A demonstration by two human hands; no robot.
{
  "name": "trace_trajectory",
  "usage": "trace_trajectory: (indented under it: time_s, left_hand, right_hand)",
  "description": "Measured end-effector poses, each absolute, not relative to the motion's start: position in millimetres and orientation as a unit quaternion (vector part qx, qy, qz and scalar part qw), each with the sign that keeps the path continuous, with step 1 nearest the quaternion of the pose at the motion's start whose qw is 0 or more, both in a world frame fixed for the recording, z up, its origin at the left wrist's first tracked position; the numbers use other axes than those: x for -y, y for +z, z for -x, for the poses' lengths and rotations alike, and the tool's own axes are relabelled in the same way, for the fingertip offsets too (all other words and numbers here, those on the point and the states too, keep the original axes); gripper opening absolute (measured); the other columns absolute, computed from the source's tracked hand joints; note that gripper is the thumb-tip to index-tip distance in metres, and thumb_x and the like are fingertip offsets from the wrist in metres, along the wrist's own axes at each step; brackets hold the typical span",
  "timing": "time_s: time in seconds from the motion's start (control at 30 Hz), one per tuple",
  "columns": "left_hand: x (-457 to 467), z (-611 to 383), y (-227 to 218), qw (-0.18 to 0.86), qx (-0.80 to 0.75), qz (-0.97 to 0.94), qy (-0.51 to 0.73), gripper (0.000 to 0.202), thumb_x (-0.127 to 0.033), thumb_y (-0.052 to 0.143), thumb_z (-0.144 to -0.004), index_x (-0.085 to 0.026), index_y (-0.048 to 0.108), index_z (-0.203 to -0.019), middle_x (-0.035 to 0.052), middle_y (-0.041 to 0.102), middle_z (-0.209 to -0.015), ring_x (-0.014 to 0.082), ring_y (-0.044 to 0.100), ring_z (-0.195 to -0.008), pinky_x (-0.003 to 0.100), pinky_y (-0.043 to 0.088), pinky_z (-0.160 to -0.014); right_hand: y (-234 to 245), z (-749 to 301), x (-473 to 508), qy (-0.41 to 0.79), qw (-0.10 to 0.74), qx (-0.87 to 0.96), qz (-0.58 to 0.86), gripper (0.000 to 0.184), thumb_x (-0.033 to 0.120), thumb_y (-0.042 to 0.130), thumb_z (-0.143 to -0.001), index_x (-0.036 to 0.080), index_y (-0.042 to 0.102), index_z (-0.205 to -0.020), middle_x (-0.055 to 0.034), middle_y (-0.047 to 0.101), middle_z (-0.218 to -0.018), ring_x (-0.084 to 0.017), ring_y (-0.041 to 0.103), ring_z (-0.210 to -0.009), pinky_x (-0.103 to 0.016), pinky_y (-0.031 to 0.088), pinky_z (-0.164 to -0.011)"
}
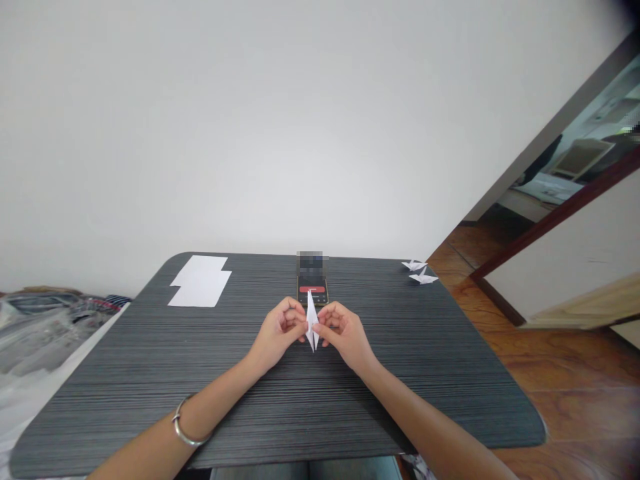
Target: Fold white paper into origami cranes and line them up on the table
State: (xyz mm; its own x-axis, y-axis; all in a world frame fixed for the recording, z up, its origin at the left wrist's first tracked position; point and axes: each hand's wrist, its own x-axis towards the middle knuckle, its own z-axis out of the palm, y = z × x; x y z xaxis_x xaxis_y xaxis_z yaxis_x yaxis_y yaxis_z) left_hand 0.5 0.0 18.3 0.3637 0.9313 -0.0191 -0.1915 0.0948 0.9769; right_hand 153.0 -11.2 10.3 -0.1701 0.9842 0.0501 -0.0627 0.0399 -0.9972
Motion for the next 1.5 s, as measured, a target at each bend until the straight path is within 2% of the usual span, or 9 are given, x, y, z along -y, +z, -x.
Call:
trace_trajectory:
  time_s: [0.3, 0.47, 0.6, 0.77, 1.13, 1.33, 1.5]
  left_hand:
    - [0.3, 1.8, 24.9, 0.636, -0.370, -0.515, 0.440, 0.022, -0.032, 0.062, -0.073, -0.012, 0.054, -0.075, -0.0010, 0.059, -0.059, 0.0081, 0.051, -0.051, 0.020, 0.042, -0.052]
    - [-0.6, 1.5, 21.6, 0.642, -0.371, -0.510, 0.435, 0.027, -0.030, 0.070, -0.065, -0.013, 0.051, -0.074, -0.0020, 0.058, -0.058, 0.0074, 0.050, -0.051, 0.018, 0.041, -0.049]
    - [-1.2, 1.2, 18.9, 0.636, -0.379, -0.515, 0.432, 0.026, -0.030, 0.069, -0.066, -0.013, 0.052, -0.076, -0.0021, 0.059, -0.058, 0.0079, 0.051, -0.051, 0.019, 0.041, -0.049]
    - [-0.3, 1.5, 16.4, 0.610, -0.388, -0.549, 0.420, 0.022, -0.029, 0.066, -0.069, -0.013, 0.057, -0.081, -0.0001, 0.062, -0.061, 0.0099, 0.054, -0.054, 0.020, 0.043, -0.050]
    - [1.5, 3.0, 23.4, 0.581, -0.418, -0.555, 0.424, 0.016, -0.029, 0.069, -0.065, -0.013, 0.068, -0.070, 0.0012, 0.065, -0.058, 0.0100, 0.054, -0.046, 0.021, 0.045, -0.047]
    - [1.6, 2.7, 25.3, 0.580, -0.416, -0.564, 0.415, 0.013, -0.027, 0.068, -0.066, -0.014, 0.068, -0.067, 0.0006, 0.065, -0.057, 0.0093, 0.053, -0.045, 0.021, 0.045, -0.046]
    - [2.8, 1.9, 22.5, 0.606, -0.396, -0.546, 0.423, 0.017, -0.026, 0.068, -0.066, -0.012, 0.064, -0.074, 0.0017, 0.065, -0.063, 0.0107, 0.057, -0.053, 0.020, 0.046, -0.049]
  right_hand:
    - [11.8, -154.8, 11.7, 0.549, 0.483, 0.532, 0.428, 0.021, 0.025, 0.068, -0.065, 0.018, 0.057, -0.082, 0.0021, 0.054, -0.067, -0.010, 0.053, -0.057, -0.018, 0.045, -0.043]
    - [10.4, -154.1, 11.7, 0.544, 0.473, 0.539, 0.436, 0.020, 0.026, 0.068, -0.066, 0.017, 0.060, -0.082, 0.0018, 0.055, -0.068, -0.009, 0.052, -0.055, -0.018, 0.045, -0.043]
    - [8.5, -155.0, 10.9, 0.540, 0.474, 0.546, 0.430, 0.018, 0.030, 0.065, -0.069, 0.017, 0.062, -0.082, 0.0012, 0.056, -0.066, -0.010, 0.053, -0.056, -0.020, 0.046, -0.044]
    - [7.7, -154.2, 10.5, 0.560, 0.468, 0.531, 0.430, 0.019, 0.032, 0.066, -0.068, 0.017, 0.058, -0.076, 0.0024, 0.057, -0.063, -0.010, 0.054, -0.053, -0.022, 0.048, -0.046]
    - [8.5, -150.6, 11.7, 0.595, 0.482, 0.503, 0.401, 0.025, 0.037, 0.068, -0.065, 0.018, 0.052, -0.070, 0.0049, 0.056, -0.060, -0.009, 0.056, -0.049, -0.021, 0.050, -0.047]
    - [10.8, -150.5, 13.0, 0.595, 0.486, 0.508, 0.389, 0.024, 0.037, 0.067, -0.067, 0.019, 0.051, -0.070, 0.0051, 0.054, -0.060, -0.008, 0.055, -0.047, -0.022, 0.049, -0.046]
    - [10.3, -151.3, 12.2, 0.587, 0.501, 0.504, 0.388, 0.022, 0.034, 0.067, -0.068, 0.018, 0.052, -0.071, 0.0052, 0.055, -0.058, -0.008, 0.055, -0.045, -0.021, 0.048, -0.046]
